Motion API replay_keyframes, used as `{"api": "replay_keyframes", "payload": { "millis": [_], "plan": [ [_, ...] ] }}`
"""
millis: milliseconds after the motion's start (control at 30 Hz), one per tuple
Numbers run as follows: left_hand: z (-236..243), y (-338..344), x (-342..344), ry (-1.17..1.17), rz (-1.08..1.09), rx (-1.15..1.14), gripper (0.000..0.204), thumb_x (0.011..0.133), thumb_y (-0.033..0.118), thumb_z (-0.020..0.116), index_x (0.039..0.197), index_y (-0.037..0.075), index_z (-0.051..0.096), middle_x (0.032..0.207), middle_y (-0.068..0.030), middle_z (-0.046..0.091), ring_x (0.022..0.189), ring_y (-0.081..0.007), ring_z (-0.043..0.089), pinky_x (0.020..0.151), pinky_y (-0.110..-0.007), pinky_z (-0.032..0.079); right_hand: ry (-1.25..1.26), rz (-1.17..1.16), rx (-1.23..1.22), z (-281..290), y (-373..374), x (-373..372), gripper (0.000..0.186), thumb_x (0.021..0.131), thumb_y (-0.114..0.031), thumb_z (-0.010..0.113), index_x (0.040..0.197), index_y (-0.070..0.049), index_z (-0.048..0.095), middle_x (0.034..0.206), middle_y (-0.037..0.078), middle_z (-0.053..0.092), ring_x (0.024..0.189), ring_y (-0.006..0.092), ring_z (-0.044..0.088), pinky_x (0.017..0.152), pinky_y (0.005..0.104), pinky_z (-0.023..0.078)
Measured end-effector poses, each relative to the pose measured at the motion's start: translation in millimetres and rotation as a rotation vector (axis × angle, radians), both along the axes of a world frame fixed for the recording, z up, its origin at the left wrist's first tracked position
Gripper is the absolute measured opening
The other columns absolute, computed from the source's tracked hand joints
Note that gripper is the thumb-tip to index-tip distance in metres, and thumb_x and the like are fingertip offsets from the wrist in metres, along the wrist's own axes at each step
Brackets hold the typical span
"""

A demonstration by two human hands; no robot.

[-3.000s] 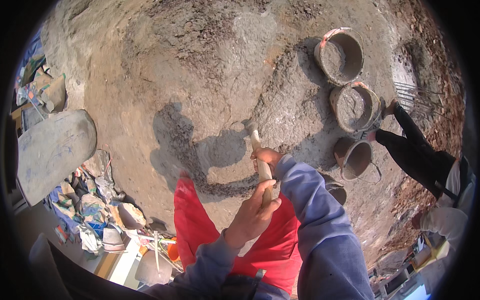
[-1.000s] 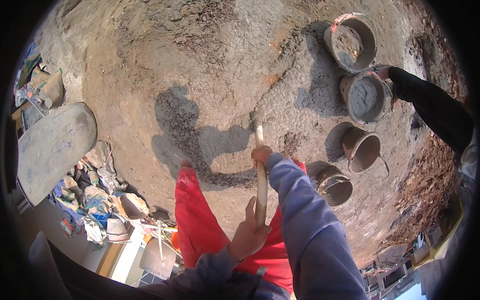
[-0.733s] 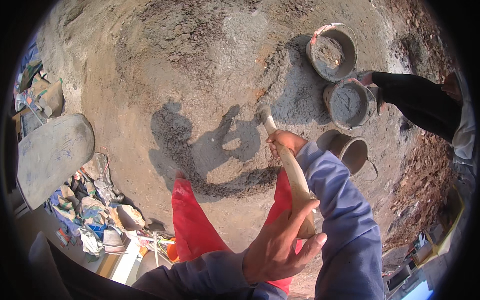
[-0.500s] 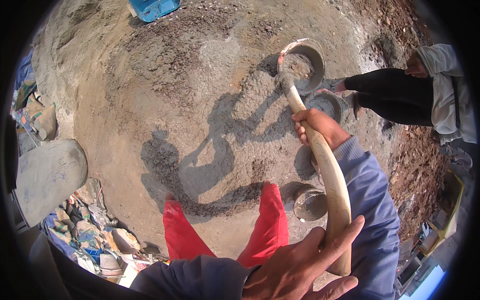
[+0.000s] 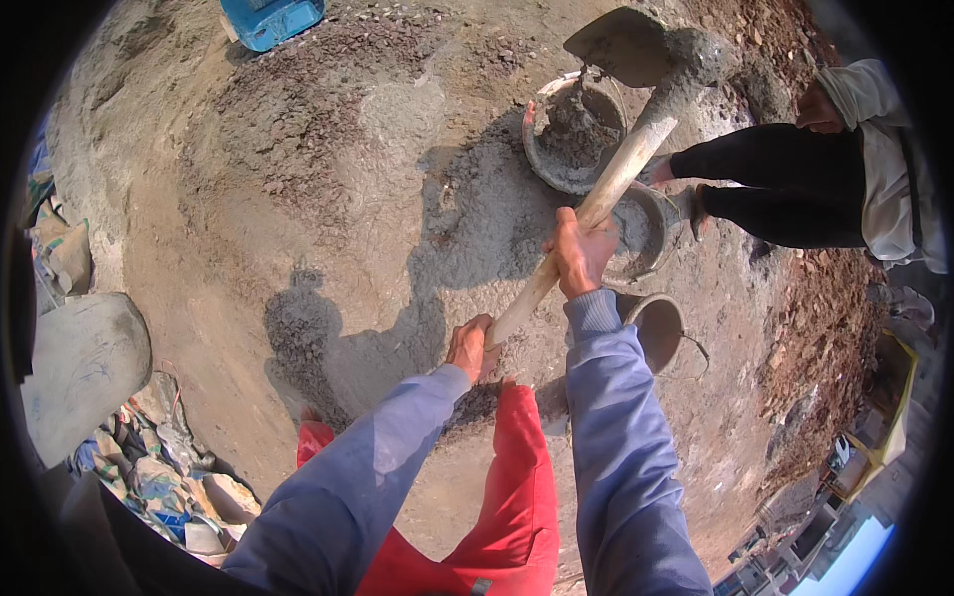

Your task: The person mixes a pile of cement on the ground using a hoe and then scoops the mixed cement into buckets. Another person assists by moving the buckets.

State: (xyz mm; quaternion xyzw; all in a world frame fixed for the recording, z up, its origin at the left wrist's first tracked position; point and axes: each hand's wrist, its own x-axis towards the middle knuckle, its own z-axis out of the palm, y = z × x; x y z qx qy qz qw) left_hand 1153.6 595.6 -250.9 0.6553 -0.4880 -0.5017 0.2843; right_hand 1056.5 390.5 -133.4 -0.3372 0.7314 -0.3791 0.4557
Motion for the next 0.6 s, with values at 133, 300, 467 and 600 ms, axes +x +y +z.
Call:
{"api": "replay_keyframes", "payload": {
  "millis": [133,300,467,600],
  "plan": [
    [-2.0,6.4,-1.3,-0.009,0.112,-0.177,0.018,0.074,0.003,0.067,0.09,0.004,0.058,0.084,-0.0166,0.061,0.079,-0.0384,0.063,0.068,-0.042,0.049,-0.009,-0.027,-0.228,45.6,36.3,24.3,0.017,0.085,-0.006,0.065,0.087,0.0,0.05,0.062,0.005,0.054,0.045,0.0139,0.054,0.042,0.0294,0.05],
    [35.2,95.8,4.7,0.003,0.178,0.124,0.024,0.076,0.009,0.069,0.097,0.005,0.056,0.085,-0.0184,0.064,0.08,-0.0398,0.064,0.066,-0.044,0.05,0.068,0.177,-0.049,-0.4,72.0,54.2,0.017,0.083,-0.005,0.065,0.085,0.0,0.05,0.059,0.006,0.055,0.042,0.0143,0.054,0.039,0.0287,0.049],
    [61.7,183.8,12.5,-0.076,0.214,0.471,0.028,0.077,0.011,0.07,0.099,0.003,0.054,0.085,-0.0206,0.064,0.082,-0.0373,0.066,0.068,-0.043,0.051,0.232,0.287,0.485,-114.8,132.1,92.0,0.021,0.079,-0.009,0.066,0.089,0.006,0.057,0.064,0.011,0.061,0.046,0.0197,0.06,0.041,0.032,0.05],
    [105.9,339.9,8.8,0.31,0.453,0.839,0.036,0.078,0.021,0.068,0.104,0.001,0.054,0.088,-0.0213,0.066,0.081,-0.04,0.066,0.072,-0.044,0.052,0.517,0.79,0.826,-161.0,292.6,115.2,0.037,0.076,-0.026,0.063,0.096,0.005,0.064,0.077,0.017,0.07,0.064,0.0266,0.071,0.066,0.0363,0.058]
  ]
}}
